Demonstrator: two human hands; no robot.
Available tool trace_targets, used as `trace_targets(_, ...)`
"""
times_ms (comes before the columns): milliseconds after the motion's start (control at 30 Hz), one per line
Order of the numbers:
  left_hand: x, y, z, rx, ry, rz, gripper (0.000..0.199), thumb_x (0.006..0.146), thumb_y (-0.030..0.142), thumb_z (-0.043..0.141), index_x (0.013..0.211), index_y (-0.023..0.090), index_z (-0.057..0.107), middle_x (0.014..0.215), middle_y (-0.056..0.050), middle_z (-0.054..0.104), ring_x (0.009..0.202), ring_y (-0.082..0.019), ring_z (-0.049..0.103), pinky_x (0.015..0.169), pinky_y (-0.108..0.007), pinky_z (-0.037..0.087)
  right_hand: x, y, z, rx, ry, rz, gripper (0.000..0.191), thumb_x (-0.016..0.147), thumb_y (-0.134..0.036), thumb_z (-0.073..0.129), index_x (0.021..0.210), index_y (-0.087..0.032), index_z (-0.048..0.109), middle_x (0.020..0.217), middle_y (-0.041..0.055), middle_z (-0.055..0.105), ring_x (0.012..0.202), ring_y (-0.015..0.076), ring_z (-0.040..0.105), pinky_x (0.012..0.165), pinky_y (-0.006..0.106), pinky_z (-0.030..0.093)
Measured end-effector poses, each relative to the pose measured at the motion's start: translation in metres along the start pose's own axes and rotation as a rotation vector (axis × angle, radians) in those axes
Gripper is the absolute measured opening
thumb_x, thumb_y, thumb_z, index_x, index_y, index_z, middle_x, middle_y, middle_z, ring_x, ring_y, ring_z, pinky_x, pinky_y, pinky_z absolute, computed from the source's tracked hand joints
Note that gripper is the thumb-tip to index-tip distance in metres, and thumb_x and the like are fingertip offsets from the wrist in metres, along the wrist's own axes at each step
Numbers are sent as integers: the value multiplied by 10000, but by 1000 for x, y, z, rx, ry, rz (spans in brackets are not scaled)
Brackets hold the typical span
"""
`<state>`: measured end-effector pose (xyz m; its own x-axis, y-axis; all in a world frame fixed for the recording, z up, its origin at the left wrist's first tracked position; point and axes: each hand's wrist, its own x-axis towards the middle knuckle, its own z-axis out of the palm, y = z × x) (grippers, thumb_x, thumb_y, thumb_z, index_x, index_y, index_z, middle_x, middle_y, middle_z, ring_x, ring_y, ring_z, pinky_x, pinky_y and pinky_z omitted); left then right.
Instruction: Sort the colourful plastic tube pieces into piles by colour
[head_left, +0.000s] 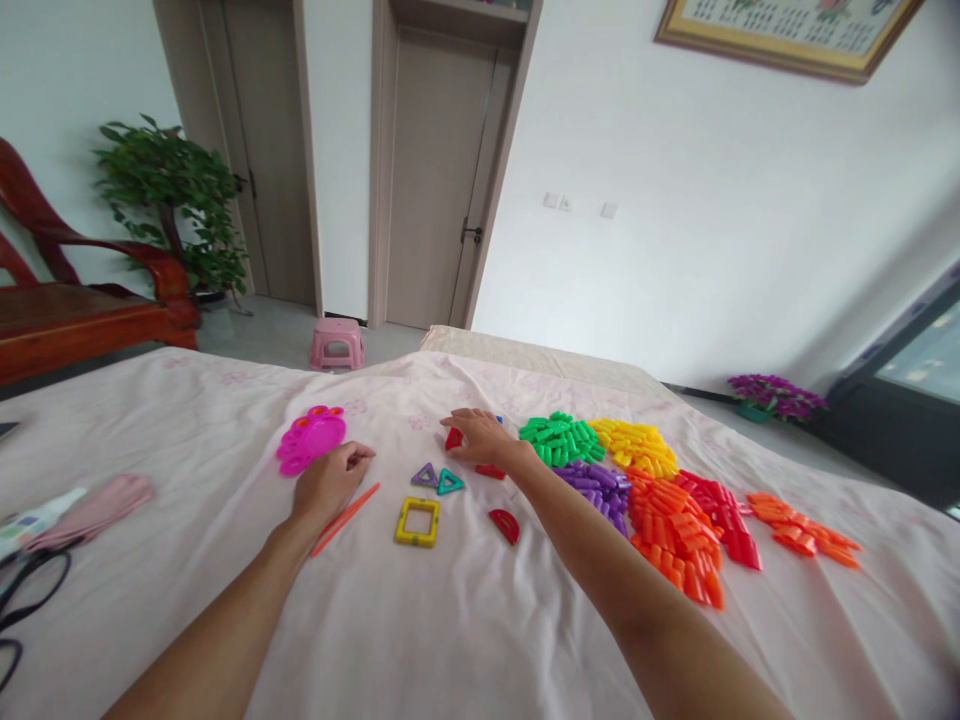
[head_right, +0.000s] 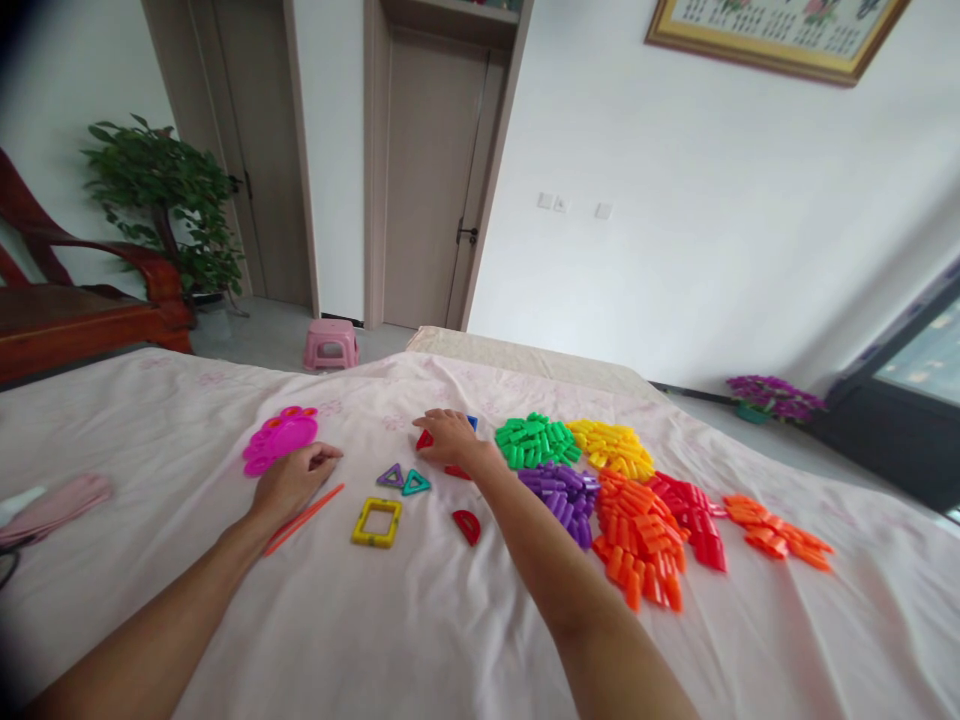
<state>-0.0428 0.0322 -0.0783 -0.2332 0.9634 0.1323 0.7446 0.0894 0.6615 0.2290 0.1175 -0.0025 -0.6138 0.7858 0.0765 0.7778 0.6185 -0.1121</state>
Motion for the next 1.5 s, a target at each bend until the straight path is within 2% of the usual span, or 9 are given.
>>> trace_targets(100,0,0,0,19,-3,-4,273,882,391,541,1037,269,731,1032,3,772,902,-171,686,695,-247,424,-28,-7,-14,91,70,-1,440,846,-323,664,1279,-244,659,1288,87,653,1151,236,600,971,350,431)
trace_targets(233,1,-1,1,24,-3,-4,278,887,406,527,1035,281,726,1029,15,770,899,-170,688,682,-249,421,-85,-19,-25,103,39,78,248,837,-247,653,1071,-238,735,1083,42,726,1004,208,655,838,293,463)
trace_targets(433,2,-3,2,32,0,-1,279,884,407,523,1026,282,728,1028,12,770,910,-177,691,696,-256,429,-144,-34,-9,-52,-80,214,236,878,-274,580,1062,-210,715,1078,84,707,978,249,676,773,316,469)
trace_targets(667,3,-7,4,19,7,17,279,880,411,530,1022,278,731,1008,5,769,899,-181,689,703,-258,439,-130,-32,17,-201,-73,346,220,913,-152,494,1051,-135,664,1086,141,659,957,257,682,739,314,480)
trace_targets(933,3,-7,3,-86,9,42,290,852,395,552,1012,225,725,997,-34,764,900,-197,679,755,-280,478,-132,-38,8,-234,38,415,259,1004,-224,402,1068,-157,644,1095,135,644,920,243,681,666,303,479)
trace_targets(1100,-7,26,-14,-195,-156,145,321,841,439,550,957,186,708,909,-50,751,807,-194,669,715,-282,494,-152,-52,15,-83,78,320,220,962,-186,463,1080,-201,649,1103,98,655,965,210,657,685,272,459)
trace_targets(1233,-28,59,-20,44,-292,200,263,812,417,582,936,228,718,887,-32,748,808,-198,665,690,-278,454,-157,-57,33,5,114,203,270,944,-144,464,1075,-211,691,1048,93,678,1000,209,628,772,279,452)
trace_targets(1333,-47,73,-13,187,-339,171,223,778,353,614,950,249,710,856,-16,749,781,-197,661,640,-269,402,-159,-54,39,44,121,141,265,945,-165,477,1037,-217,720,980,78,695,967,208,628,806,284,444)
trace_targets(1500,-64,88,10,200,-368,182,201,799,260,589,970,224,686,830,-12,745,777,-175,670,639,-254,384,-165,-38,40,175,234,231,299,870,-129,513,1044,-233,734,1049,43,720,949,184,664,766,259,446)
